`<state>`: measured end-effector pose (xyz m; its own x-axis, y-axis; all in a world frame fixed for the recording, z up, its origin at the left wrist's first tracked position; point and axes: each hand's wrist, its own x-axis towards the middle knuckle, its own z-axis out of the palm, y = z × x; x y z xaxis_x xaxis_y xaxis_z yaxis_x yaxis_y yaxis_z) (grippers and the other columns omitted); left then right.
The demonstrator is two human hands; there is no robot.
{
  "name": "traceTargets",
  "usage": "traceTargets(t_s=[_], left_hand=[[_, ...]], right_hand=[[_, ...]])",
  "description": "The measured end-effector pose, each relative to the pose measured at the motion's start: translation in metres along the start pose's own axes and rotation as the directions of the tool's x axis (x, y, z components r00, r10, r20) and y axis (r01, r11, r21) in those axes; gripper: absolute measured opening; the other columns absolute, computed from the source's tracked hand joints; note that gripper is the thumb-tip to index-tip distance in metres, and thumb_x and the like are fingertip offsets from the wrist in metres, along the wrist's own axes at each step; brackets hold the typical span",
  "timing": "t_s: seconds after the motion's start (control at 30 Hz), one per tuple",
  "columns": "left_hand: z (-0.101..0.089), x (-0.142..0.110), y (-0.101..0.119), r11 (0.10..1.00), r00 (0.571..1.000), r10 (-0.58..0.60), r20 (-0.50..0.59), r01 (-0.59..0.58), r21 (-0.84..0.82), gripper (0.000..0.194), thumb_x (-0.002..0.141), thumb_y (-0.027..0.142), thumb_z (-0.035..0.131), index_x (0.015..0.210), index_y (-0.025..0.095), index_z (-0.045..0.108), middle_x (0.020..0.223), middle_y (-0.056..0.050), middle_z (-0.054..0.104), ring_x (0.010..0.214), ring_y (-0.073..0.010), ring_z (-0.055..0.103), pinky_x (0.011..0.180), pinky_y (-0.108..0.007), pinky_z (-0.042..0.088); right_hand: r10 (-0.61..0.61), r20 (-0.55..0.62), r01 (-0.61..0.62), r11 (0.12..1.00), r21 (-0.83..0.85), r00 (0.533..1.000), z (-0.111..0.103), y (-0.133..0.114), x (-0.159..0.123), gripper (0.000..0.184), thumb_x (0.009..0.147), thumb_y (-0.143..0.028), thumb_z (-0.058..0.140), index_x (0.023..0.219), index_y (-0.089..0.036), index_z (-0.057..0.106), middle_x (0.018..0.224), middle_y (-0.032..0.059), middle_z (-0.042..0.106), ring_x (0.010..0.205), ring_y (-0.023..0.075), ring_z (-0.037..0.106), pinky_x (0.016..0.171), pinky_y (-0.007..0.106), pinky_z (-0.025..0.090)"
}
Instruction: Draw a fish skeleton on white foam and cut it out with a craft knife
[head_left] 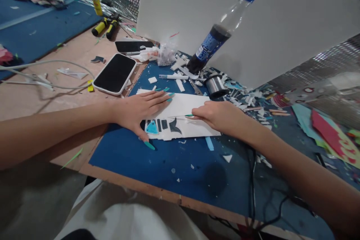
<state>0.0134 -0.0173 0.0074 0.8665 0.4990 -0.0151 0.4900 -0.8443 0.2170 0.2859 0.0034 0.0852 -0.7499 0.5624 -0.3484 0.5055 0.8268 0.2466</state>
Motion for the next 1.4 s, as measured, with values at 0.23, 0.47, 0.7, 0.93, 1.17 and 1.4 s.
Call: traceTargets(t_s=[0.23, 0.47, 0.7, 0.93, 1.17, 1.4], left_hand=[[0.001, 0.0, -0.001, 1.0, 1.0, 0.013, -0.009, -0.013, -0.001, 0.115, 0.066, 0.085, 0.034, 0.146, 0.009, 0.002, 0.152, -0.012, -0.004, 0.141, -0.0326, -0.001, 0.116, -0.043, 0.001], [0.002, 0.001, 0.0, 1.0, 0.999, 0.019, -0.038, -0.019, -0.002, 0.114, 0.066, 0.085, 0.034, 0.146, 0.008, 0.006, 0.152, -0.013, 0.0, 0.141, -0.0336, 0.001, 0.116, -0.043, 0.003], [-0.001, 0.003, 0.0, 1.0, 1.0, 0.017, 0.012, -0.017, 0.005, 0.115, 0.066, 0.085, 0.033, 0.146, 0.008, 0.002, 0.152, -0.012, -0.003, 0.141, -0.0331, 0.0, 0.116, -0.043, 0.003], [0.003, 0.004, 0.013, 0.997, 0.997, -0.069, -0.021, 0.069, -0.021, 0.124, 0.059, 0.09, 0.032, 0.145, 0.005, 0.003, 0.152, -0.017, 0.001, 0.139, -0.0384, 0.001, 0.114, -0.049, 0.001], [0.007, 0.004, 0.016, 0.998, 0.998, -0.056, -0.036, 0.057, 0.04, 0.109, 0.071, 0.081, 0.032, 0.146, 0.008, 0.003, 0.152, -0.015, -0.004, 0.141, -0.0352, 0.001, 0.115, -0.046, 0.004], [0.008, 0.003, 0.013, 0.998, 0.998, -0.035, -0.045, 0.037, 0.05, 0.108, 0.072, 0.079, 0.034, 0.146, 0.006, 0.006, 0.152, -0.017, -0.001, 0.14, -0.0379, 0.004, 0.115, -0.048, 0.006]], right_hand=[[0.012, 0.072, -0.012, 1.0, -0.001, 0.997, -0.011, -0.001, 0.005, 0.024, 0.091, -0.024, 0.041, 0.088, -0.02, 0.064, 0.064, 0.0053, 0.055, 0.061, 0.0144, 0.05, 0.048, 0.024, 0.018], [-0.039, 0.019, 0.04, 0.999, -0.021, 0.999, -0.01, -0.001, 0.011, 0.023, 0.089, -0.016, 0.041, 0.089, -0.021, 0.063, 0.063, 0.0044, 0.055, 0.059, 0.0131, 0.049, 0.048, 0.025, 0.018], [-0.092, 0.04, 0.095, 0.993, -0.071, 0.995, -0.012, -0.005, 0.016, 0.032, 0.082, -0.004, 0.041, 0.1, -0.021, 0.06, 0.066, 0.0043, 0.059, 0.057, 0.0126, 0.05, 0.047, 0.025, 0.018], [-0.091, 0.059, 0.094, 0.994, -0.046, 0.994, -0.008, -0.005, 0.018, 0.037, 0.078, 0.0, 0.04, 0.103, -0.018, 0.059, 0.063, 0.0045, 0.06, 0.055, 0.0121, 0.052, 0.047, 0.024, 0.02], [-0.089, 0.103, 0.092, 0.996, -0.021, 0.991, 0.003, 0.0, 0.016, 0.039, 0.076, 0.0, 0.041, 0.106, -0.02, 0.057, 0.066, 0.0049, 0.063, 0.057, 0.0135, 0.055, 0.046, 0.023, 0.019], [-0.101, 0.099, 0.101, 0.995, 0.002, 0.99, 0.007, 0.008, 0.016, 0.04, 0.075, -0.002, 0.043, 0.106, -0.022, 0.058, 0.065, 0.0041, 0.061, 0.057, 0.0137, 0.057, 0.047, 0.024, 0.02]])
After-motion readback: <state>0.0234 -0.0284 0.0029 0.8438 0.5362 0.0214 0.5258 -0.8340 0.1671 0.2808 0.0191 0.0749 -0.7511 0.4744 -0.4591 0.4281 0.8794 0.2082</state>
